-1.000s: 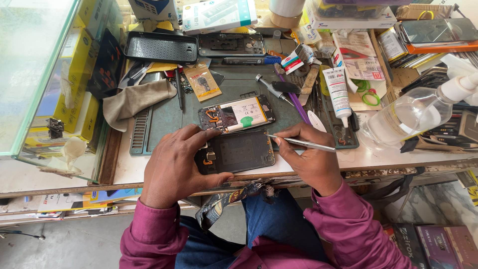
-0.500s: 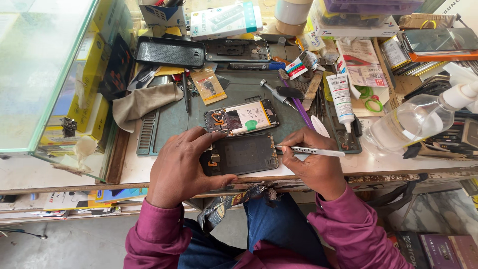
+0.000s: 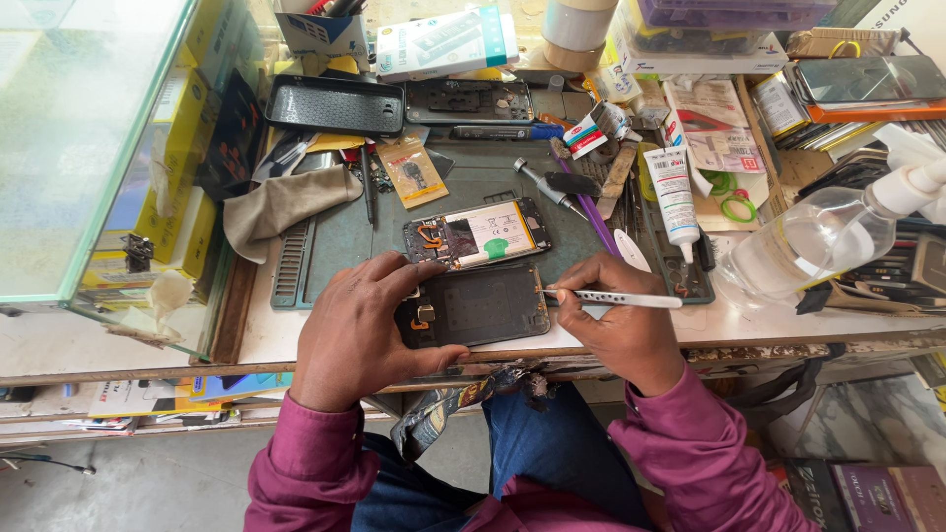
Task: The person uses a precision screwdriver to remove screws from a disassembled smartphone's internal frame. They then use a plastic pry tool and tweezers to scrape and clean the inside of the phone's back cover, removing residue from the camera module area.
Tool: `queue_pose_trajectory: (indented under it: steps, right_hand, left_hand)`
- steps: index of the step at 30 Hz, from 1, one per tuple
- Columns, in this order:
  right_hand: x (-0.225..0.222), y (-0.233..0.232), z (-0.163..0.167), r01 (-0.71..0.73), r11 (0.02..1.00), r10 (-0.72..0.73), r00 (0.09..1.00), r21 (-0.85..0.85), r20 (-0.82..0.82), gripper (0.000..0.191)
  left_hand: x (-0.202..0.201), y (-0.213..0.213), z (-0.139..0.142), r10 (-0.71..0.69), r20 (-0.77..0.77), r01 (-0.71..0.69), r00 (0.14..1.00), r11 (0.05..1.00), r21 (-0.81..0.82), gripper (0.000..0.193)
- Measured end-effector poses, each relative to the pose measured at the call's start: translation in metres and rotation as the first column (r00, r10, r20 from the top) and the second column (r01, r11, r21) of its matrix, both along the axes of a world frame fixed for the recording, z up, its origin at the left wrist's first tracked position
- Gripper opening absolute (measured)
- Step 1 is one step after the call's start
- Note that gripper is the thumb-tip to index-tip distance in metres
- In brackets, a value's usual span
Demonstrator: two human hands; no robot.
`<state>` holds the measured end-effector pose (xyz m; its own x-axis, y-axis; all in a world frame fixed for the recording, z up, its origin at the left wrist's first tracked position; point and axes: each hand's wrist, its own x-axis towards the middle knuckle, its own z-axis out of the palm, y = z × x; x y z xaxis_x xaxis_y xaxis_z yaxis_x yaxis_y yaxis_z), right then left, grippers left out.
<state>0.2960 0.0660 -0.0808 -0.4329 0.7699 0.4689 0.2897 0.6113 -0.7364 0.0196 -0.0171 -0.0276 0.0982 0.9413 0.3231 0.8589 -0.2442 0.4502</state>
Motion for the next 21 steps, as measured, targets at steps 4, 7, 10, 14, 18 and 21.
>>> queue_pose_trajectory:
  steps: [4, 7, 10, 14, 18, 21]
  right_hand:
    - [0.0005, 0.0011, -0.0009, 0.009, 0.999, -0.009, 1.000, -0.033, -0.011, 0.009]
    - [0.0009, 0.0021, -0.0018, -0.013, 0.999, 0.012, 1.000, -0.043, -0.025, 0.009]
    - [0.0006, 0.0027, -0.0028, -0.002, 0.998, 0.000, 0.999, -0.059, -0.038, 0.009]
    - [0.0010, 0.0028, -0.0024, -0.021, 0.998, 0.019, 0.999, -0.060, -0.032, 0.011]
    - [-0.0002, 0.0022, -0.0021, -0.004, 0.998, 0.002, 0.999, -0.055, -0.049, 0.010]
    - [-0.0005, 0.0014, -0.0027, -0.004, 1.000, 0.003, 0.999, -0.027, -0.032, 0.012]
  left_hand:
    - [0.0005, -0.0007, -0.0001, 0.010, -0.003, -0.010, 1.000, 1.000, -0.003, 0.085]
    - [0.0008, -0.0008, -0.0010, 0.001, -0.005, -0.001, 1.000, 1.000, 0.027, 0.084]
    - [-0.0001, -0.0003, -0.0009, 0.001, -0.012, -0.001, 1.000, 1.000, 0.021, 0.085]
    - [-0.0001, -0.0011, -0.0002, -0.001, -0.012, 0.001, 1.000, 1.000, 0.006, 0.085]
    - [-0.0003, -0.0027, -0.0002, 0.011, -0.007, -0.011, 1.000, 1.000, 0.006, 0.085]
    - [-0.0006, -0.0026, -0.0011, 0.007, -0.006, -0.007, 1.000, 1.000, 0.018, 0.085]
